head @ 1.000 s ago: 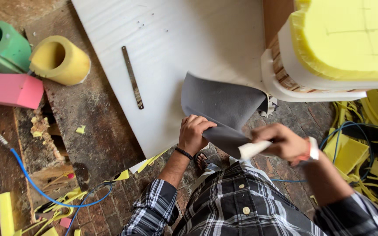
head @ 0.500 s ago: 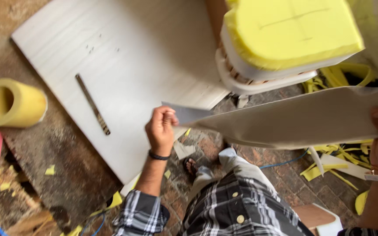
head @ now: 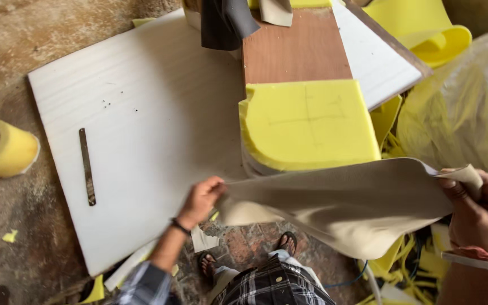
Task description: The person trims excess foam from a wooden chair frame with shears, fits foam pieces onto the frame, and staples foam and white backing in place using a pneumatic nailer. They then lay beige and gray fabric over the padded frame, pull and pleat the fabric across the seat, and staple it to secure the upholstery.
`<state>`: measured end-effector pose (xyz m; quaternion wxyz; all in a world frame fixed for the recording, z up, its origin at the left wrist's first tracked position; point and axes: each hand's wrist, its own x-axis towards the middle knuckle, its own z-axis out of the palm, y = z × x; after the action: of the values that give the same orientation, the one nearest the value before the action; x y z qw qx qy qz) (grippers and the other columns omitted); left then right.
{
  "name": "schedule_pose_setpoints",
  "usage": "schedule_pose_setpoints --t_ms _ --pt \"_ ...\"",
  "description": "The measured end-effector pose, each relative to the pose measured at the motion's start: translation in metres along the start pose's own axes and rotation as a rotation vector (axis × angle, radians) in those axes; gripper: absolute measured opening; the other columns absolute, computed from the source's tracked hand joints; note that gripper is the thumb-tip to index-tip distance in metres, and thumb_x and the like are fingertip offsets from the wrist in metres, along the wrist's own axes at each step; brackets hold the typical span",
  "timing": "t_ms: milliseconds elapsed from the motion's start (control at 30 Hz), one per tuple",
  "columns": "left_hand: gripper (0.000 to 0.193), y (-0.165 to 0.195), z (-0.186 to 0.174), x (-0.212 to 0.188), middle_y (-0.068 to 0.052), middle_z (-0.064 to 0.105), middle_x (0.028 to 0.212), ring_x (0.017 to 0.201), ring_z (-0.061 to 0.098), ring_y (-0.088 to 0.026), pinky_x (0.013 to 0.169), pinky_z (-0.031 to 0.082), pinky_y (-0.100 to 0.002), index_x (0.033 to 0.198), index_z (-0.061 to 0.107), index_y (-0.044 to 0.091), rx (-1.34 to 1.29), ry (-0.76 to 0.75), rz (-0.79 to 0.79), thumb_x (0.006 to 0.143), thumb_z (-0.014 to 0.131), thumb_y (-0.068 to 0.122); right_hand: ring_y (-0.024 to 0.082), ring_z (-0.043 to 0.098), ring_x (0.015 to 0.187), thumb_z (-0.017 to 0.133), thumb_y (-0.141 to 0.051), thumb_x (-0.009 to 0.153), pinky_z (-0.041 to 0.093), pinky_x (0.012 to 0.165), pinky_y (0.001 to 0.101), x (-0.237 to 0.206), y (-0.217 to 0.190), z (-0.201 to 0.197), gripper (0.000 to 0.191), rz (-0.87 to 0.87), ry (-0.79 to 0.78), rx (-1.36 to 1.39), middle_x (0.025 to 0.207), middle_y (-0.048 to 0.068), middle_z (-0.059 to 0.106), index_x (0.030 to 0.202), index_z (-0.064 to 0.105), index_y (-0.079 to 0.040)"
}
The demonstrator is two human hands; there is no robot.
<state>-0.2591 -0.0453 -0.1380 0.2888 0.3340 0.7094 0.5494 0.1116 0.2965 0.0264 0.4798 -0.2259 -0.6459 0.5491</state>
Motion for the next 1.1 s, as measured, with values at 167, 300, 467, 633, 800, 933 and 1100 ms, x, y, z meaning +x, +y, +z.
schedule_pose_setpoints --t_ms 167,300,467,633,800,933,1100 --pt "0.015 0.149 -0.061 0.012 -0.003 0.076 0.081 0.074 0.064 -0.011 0.069 0.054 -0.027 0.101 0.076 0.007 0.369 0.284 0.153 0.098 0.07 0.021 0.01 0.066 0.089 0.073 0.005 0.105 0.054 0.084 0.0229 0.065 0.009 -0.002 0.009 -0.014 -0.035 -0.165 0.102 0.007 0.072 0.114 0.071 0.005" --pt "0.019 0.237 -0.084 0.074 -0.012 0.074 0.084 0.07 0.071 -0.02 0.066 0.054 -0.033 0.104 0.076 0.011 0.738 0.38 0.231 0.098 0.072 0.029 0.007 0.062 0.089 0.076 0.0 0.102 0.051 0.082 0.0221 0.154 0.03 0.024 0.012 -0.05 -0.121 -0.201 0.1 0.002 0.071 0.112 0.071 0.005" --pt "0.019 0.247 -0.098 0.188 -0.011 0.075 0.087 0.082 0.071 -0.035 0.071 0.054 -0.048 0.099 0.079 0.018 0.999 0.456 0.288 0.097 0.074 0.037 0.004 0.064 0.086 0.075 -0.005 0.095 0.053 0.078 0.0204 0.258 0.083 0.102 0.017 -0.103 -0.218 -0.338 0.097 -0.003 0.073 0.111 0.076 -0.002" --pt "0.016 0.177 -0.067 0.259 -0.011 0.075 0.091 0.087 0.071 -0.036 0.077 0.056 -0.048 0.093 0.08 0.023 1.03 0.469 0.057 0.09 0.075 0.038 0.01 0.054 0.068 0.08 -0.012 0.094 0.045 0.06 0.0281 0.268 0.127 0.144 0.016 0.072 -0.187 -0.728 0.075 0.008 0.067 0.095 0.075 0.003" --pt "0.03 0.118 -0.019 0.255 -0.009 0.068 0.125 0.114 0.062 -0.033 0.1 0.046 -0.047 0.118 0.069 0.014 0.871 0.489 0.314 0.088 0.072 0.013 0.007 0.055 0.063 0.078 -0.022 0.096 0.045 0.056 0.0267 0.239 0.17 0.134 0.022 0.435 -0.163 -0.511 0.075 0.002 0.066 0.097 0.075 0.0" --pt "0.064 0.134 0.084 0.201 -0.016 0.059 0.141 0.137 0.052 -0.037 0.116 0.039 -0.054 0.134 0.063 0.013 0.669 -0.175 0.764 0.085 0.079 0.052 0.003 0.057 0.067 0.076 -0.023 0.099 0.048 0.059 0.0226 0.235 0.197 0.126 0.024 0.455 -0.127 -0.412 0.083 -0.002 0.071 0.103 0.074 0.0" --pt "0.086 0.147 0.135 0.195 -0.011 0.029 0.164 0.15 0.029 -0.032 0.118 0.021 -0.063 0.157 0.029 0.035 1.241 -0.469 0.764 0.085 0.033 0.084 0.003 0.058 0.07 0.077 -0.022 0.099 0.048 0.061 0.0227 0.243 0.224 0.121 0.026 0.453 -0.132 -0.416 0.086 -0.001 0.071 0.106 0.073 0.002"
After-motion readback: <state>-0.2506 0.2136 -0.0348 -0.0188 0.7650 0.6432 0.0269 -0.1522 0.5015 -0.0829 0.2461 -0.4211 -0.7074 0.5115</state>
